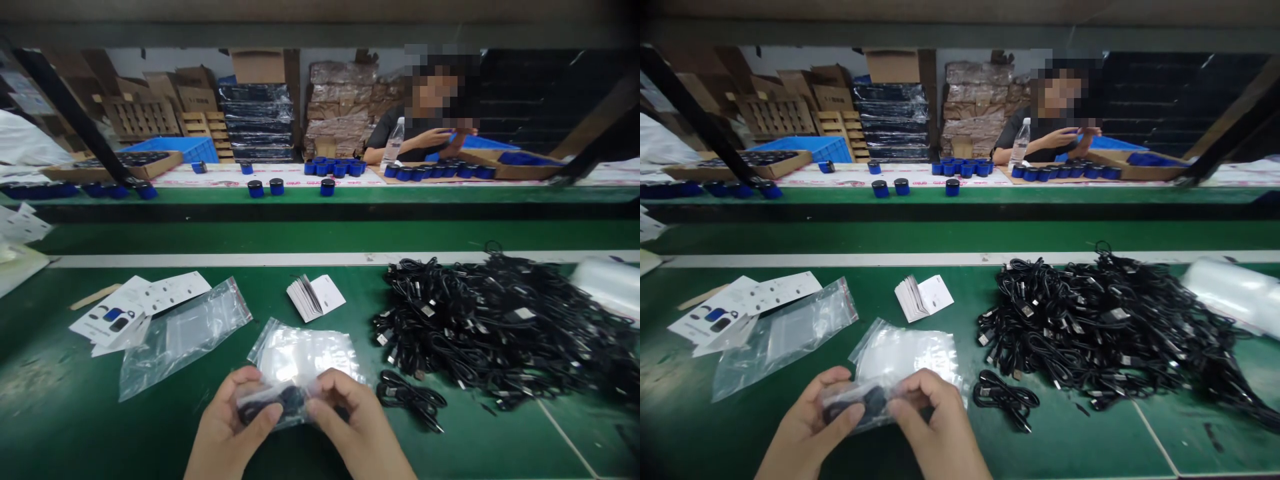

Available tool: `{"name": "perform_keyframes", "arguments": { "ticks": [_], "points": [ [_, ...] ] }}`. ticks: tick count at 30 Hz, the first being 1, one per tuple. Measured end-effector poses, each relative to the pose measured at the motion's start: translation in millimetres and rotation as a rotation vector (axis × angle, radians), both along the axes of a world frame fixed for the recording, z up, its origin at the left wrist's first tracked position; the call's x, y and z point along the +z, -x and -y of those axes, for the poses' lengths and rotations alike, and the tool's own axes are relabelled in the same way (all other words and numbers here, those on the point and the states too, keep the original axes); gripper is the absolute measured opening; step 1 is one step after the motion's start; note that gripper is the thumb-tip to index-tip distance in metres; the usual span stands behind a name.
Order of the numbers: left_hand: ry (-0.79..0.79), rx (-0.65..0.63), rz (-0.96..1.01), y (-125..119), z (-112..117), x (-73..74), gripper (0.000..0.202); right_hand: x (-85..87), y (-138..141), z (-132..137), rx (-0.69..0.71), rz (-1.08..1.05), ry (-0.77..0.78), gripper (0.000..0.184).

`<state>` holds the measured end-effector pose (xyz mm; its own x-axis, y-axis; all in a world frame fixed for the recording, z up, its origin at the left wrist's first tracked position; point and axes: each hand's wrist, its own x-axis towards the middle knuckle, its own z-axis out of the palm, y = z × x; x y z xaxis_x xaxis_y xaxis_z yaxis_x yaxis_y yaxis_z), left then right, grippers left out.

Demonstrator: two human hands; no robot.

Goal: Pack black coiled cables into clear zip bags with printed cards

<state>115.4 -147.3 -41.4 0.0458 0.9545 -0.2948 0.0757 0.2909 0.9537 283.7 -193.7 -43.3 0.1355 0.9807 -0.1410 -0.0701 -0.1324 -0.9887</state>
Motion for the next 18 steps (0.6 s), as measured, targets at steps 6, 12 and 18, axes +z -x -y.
{"name": "perform_keyframes", "arguments": {
  "ticks": [6,12,18],
  "points": [
    [-0.076,-0.440,-0.330,15,-11,26.2,0.038,17.5,-7,-5,0.194,0.352,-0.099,0.015],
    [-0.135,-0.433,-0.305,5,-16,31.4,0.020,9.3,0,-4,0.198,0.303,-0.026,0.009],
    [-0.070,-0.281,-0.193,4,-12,27.8,0.022,-0.8,-2,-4,0.075,0.140,0.067,0.023]
  ]
}}
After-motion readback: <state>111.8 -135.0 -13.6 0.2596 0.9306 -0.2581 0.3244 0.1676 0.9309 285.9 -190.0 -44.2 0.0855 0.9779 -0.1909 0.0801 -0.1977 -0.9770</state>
